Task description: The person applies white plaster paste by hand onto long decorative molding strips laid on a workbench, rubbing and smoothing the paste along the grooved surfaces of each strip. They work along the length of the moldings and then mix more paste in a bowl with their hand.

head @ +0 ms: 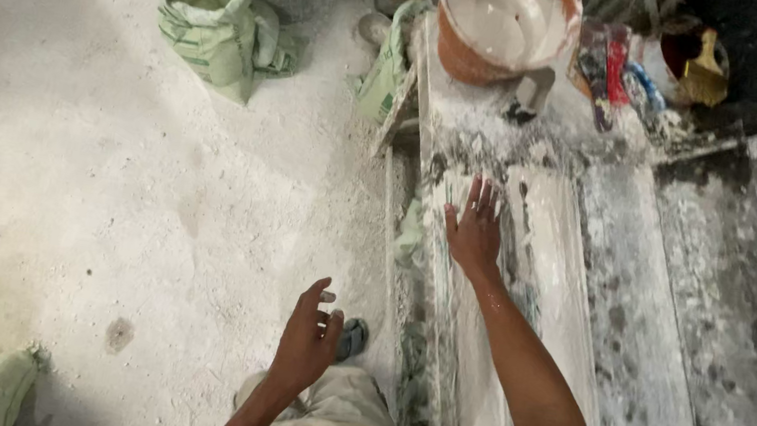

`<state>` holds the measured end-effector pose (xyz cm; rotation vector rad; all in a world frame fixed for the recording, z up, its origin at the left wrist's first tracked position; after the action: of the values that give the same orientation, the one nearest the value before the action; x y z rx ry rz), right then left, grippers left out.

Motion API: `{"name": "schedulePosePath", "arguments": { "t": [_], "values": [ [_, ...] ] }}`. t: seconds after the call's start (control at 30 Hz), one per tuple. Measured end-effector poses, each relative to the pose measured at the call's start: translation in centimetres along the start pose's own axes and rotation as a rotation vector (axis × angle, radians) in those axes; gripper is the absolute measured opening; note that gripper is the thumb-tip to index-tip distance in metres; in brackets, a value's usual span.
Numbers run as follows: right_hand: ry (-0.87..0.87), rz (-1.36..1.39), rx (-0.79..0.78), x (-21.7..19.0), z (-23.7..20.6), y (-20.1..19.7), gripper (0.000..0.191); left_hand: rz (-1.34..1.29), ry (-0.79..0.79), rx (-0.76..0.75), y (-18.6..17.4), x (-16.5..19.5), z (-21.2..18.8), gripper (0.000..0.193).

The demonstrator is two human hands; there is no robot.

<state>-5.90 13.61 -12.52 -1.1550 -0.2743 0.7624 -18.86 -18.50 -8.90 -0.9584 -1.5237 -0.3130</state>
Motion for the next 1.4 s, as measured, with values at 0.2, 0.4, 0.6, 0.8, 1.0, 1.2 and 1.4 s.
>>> {"name": "schedulePosePath", "arguments": {
  "t": [0.2, 0.4, 0.6, 0.8, 1.0, 1.2, 1.4],
  "values": [
    [0.15, 0.068, -0.086, 1.0, 3.2, 2.1, 0.076, -0.054, 0.017, -0.019, 2.4, 2.1, 4.1, 0.055],
    [0.015, -0.017, -0.086, 2.6, -1.5, 1.4, 0.066, -0.017, -0.007, -0.129, 3.7, 3.1, 6.9, 0.056],
    [-0.119, -0.12, -0.266, 2.0, -6.8, 0.2, 0.069, -0.001, 0.049, -0.11, 3.0, 4.1, 9.4, 0.055],
    [-0.177, -0.205, -0.211, 1.2, 0.8, 2.8, 0.064, 0.01, 0.082, -0.092, 2.9, 4.7, 9.9, 0.055],
    [0.041, -0.104, -0.182, 1.0, 6.4, 4.0, 0.064, 0.051, 0.001, -0.159, 3.8, 4.5, 9.0, 0.056],
    [0.105, -0.052, -0.165, 2.9, 1.3, 2.6, 0.068, -0.04, -0.034, -0.152, 5.2, 2.7, 8.3, 0.057],
    [-0.085, -0.129, -0.28, 2.8, -7.4, -1.7, 0.073, -0.04, 0.037, -0.131, 6.0, 1.1, 8.6, 0.056]
  ]
}}
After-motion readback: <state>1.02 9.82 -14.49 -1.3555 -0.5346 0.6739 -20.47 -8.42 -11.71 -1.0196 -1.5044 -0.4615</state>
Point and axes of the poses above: each hand's wrist, its own z-axis towards the middle knuckle, its own y-axis out of the palm, x = y × z, the point moved 3 cm from there along z, towards the middle knuckle, and after that the axes turned 10 degrees about x, right-handed, at the moved point
